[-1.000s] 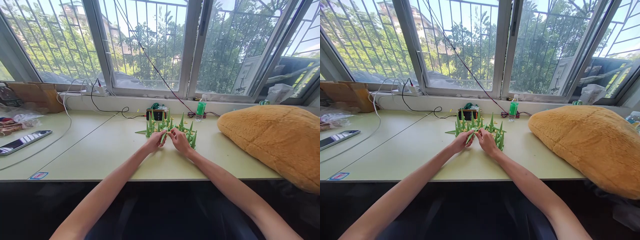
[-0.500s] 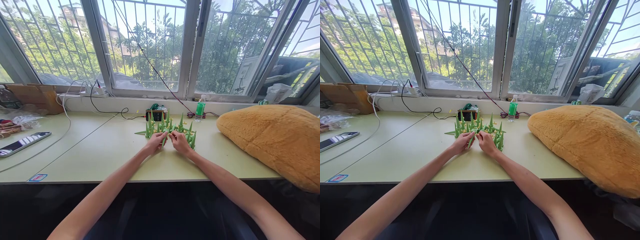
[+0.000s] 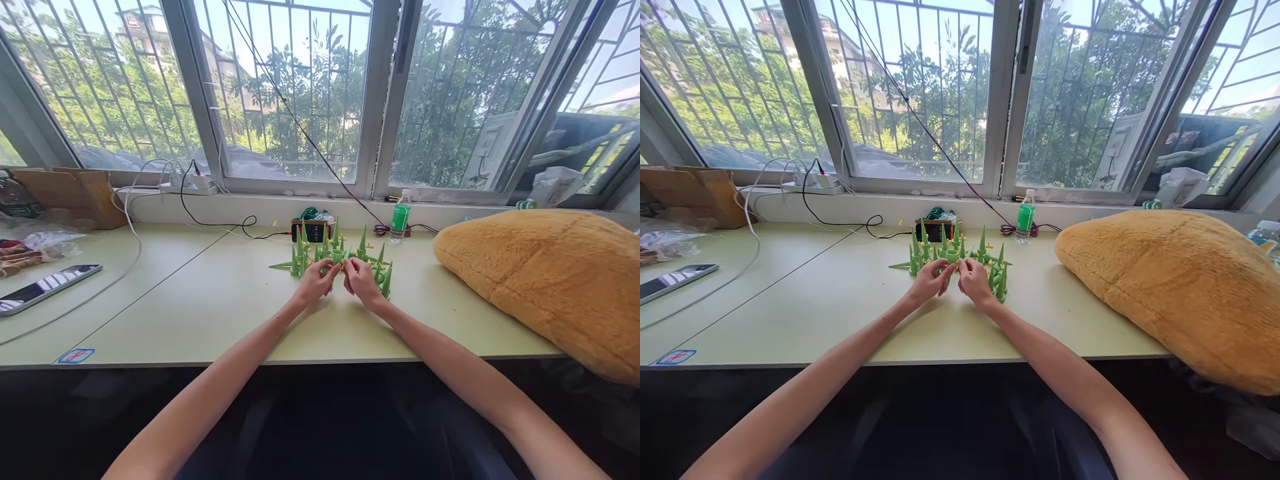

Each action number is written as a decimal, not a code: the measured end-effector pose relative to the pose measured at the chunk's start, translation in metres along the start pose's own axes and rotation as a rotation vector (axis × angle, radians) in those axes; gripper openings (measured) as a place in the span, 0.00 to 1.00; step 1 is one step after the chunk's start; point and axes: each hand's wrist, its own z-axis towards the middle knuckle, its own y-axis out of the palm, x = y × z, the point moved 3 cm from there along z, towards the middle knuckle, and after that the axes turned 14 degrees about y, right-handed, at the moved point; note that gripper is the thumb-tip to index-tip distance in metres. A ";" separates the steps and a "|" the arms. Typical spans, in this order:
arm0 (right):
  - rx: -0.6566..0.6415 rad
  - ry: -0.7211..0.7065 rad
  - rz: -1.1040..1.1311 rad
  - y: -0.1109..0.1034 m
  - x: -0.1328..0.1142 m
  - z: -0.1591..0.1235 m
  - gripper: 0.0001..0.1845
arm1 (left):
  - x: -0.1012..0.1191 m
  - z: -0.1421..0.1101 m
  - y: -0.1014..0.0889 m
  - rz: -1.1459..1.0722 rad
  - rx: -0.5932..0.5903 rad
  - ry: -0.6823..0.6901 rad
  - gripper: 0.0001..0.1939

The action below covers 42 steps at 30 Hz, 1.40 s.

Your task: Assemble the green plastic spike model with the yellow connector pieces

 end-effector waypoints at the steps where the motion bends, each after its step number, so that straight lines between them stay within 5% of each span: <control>1: 0.036 -0.026 -0.033 -0.001 0.000 0.000 0.19 | -0.001 0.000 0.000 -0.006 0.009 0.002 0.20; 6: 0.148 -0.170 -0.206 -0.006 -0.001 0.000 0.18 | -0.003 0.003 -0.003 -0.117 0.104 -0.045 0.22; 11: 0.101 -0.260 -0.303 -0.004 -0.006 -0.004 0.14 | -0.002 0.002 -0.001 -0.357 0.091 -0.234 0.29; 18: 0.048 -0.269 -0.340 -0.003 -0.009 -0.008 0.14 | -0.004 0.000 -0.003 -0.481 0.053 -0.327 0.26; 36: 0.064 -0.116 -0.268 -0.008 -0.003 0.001 0.21 | 0.003 -0.002 -0.007 -0.156 -0.104 0.007 0.25; 42: 0.148 -0.104 -0.235 -0.007 0.002 0.006 0.21 | -0.008 0.000 -0.005 0.052 0.010 0.068 0.23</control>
